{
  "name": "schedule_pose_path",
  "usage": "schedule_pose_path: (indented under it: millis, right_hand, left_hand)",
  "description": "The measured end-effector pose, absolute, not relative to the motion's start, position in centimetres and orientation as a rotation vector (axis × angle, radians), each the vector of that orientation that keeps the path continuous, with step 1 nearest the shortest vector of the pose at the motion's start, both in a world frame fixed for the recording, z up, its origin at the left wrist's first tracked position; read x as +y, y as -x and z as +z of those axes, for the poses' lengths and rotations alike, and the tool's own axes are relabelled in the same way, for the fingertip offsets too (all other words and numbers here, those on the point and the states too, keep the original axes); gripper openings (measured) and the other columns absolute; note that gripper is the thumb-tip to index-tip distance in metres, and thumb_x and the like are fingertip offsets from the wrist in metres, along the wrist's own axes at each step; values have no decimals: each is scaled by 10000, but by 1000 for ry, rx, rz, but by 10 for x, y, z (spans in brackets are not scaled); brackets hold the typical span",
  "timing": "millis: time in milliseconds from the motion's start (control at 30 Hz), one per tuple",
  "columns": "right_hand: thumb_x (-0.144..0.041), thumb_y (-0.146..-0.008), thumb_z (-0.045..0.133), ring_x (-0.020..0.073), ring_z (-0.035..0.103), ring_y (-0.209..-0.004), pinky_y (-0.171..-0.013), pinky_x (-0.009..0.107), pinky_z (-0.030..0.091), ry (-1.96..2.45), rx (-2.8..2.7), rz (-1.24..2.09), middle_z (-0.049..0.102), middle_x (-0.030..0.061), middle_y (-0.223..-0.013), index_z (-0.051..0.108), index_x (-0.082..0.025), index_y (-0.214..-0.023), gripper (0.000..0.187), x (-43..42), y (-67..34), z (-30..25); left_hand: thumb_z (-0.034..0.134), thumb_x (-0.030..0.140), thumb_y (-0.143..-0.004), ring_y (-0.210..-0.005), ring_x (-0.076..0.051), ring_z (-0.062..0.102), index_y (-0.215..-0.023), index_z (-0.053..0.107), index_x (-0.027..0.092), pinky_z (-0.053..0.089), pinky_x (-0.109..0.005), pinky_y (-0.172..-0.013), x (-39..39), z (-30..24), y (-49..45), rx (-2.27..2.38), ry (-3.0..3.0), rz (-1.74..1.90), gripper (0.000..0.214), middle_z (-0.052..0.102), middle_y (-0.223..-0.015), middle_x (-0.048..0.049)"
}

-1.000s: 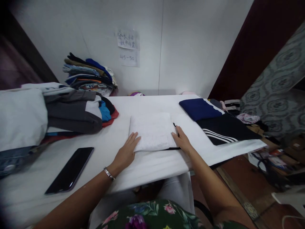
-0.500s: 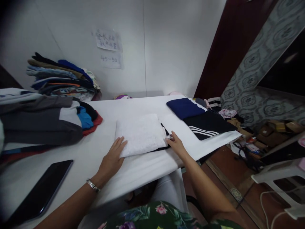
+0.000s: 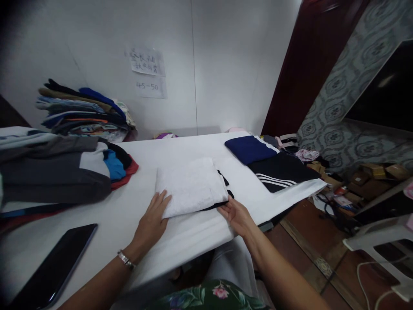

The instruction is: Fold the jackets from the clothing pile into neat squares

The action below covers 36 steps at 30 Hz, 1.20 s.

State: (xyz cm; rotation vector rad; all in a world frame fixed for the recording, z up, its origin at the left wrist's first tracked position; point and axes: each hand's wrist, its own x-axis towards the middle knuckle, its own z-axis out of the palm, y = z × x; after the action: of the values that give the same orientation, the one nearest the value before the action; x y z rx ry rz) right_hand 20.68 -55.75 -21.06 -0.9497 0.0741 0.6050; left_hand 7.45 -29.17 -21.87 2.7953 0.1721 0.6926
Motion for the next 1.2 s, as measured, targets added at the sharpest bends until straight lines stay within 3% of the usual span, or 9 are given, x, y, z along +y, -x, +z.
schedule_pose_path:
  millis: [167,300,433,500,633,800,967,1067,1200]
  right_hand:
    - [-363,-784,717,169,644,-960,-966,325,509,832,128,702,681,52,-1017,618,-195,-1037,319,-537,-210,-205]
    - [-382,-783,711,189,627,-1028,-931,344,526,755,88,681,678,38,-1118,609,-235,-1100,365,-519,-208,-199]
    - [-301,-728,764,214,600,-1096,-844,327,555,962,-17,620,636,49,-1235,602,-235,-1146,453,-507,-196,-201]
    - [-328,-705,786,217,639,-981,-713,300,570,1143,-44,547,670,69,-1161,635,-203,-1094,436,-507,-196,-206]
    - [-414,-652,810,179,617,-597,-454,257,473,1490,-15,446,717,84,-770,695,-134,-814,343,-514,-206,-214]
    - [-396,-620,825,263,665,-877,-659,342,570,1446,16,471,722,105,-1006,707,-136,-959,442,-517,-206,-208]
    - [-378,-639,819,285,631,-1043,-810,397,563,1386,82,443,690,97,-1134,670,-164,-1073,507,-514,-194,-201]
    - [-361,-660,809,267,618,-1090,-891,395,537,1255,111,467,670,68,-1187,653,-207,-1108,499,-514,-187,-200]
    - [-388,-707,777,239,642,-1051,-955,366,501,1097,166,537,702,66,-1107,677,-193,-1034,393,-515,-182,-197]
  left_hand:
    - [438,-11,-750,-1425,-261,220,-1374,417,161,394,-471,-1099,-290,-219,-74,166,-2782,712,649,375,-1503,-108]
    - [435,6,-767,-1424,-257,230,-1383,406,156,374,-475,-1110,-290,-219,-74,163,-2760,740,635,364,-1508,-115]
    - [436,-11,-742,-1423,-247,234,-1386,404,174,382,-450,-1112,-289,-219,-74,180,-2759,743,671,361,-1512,-96]
    - [428,-16,-742,-1423,-242,235,-1387,407,171,380,-437,-1115,-288,-220,-73,183,-2757,757,672,366,-1509,-97]
    - [442,-20,-730,-1421,-240,244,-1427,356,223,381,-435,-1115,-286,-223,-72,161,-2725,772,744,347,-1522,-69]
    - [437,-38,-725,-1425,-242,234,-1461,286,252,389,-452,-1107,-286,-225,-71,121,-2701,795,806,325,-1533,-63]
    - [438,-39,-724,-1424,-247,242,-1470,276,278,400,-460,-1101,-286,-224,-69,99,-2635,785,826,319,-1536,-42]
    - [444,-19,-732,-1423,-256,246,-1481,246,316,403,-472,-1099,-285,-225,-68,92,-2594,783,844,307,-1542,-22]
    - [451,29,-752,-1419,-272,254,-1492,196,347,430,-501,-1070,-282,-229,-67,67,-2569,751,845,287,-1550,-12]
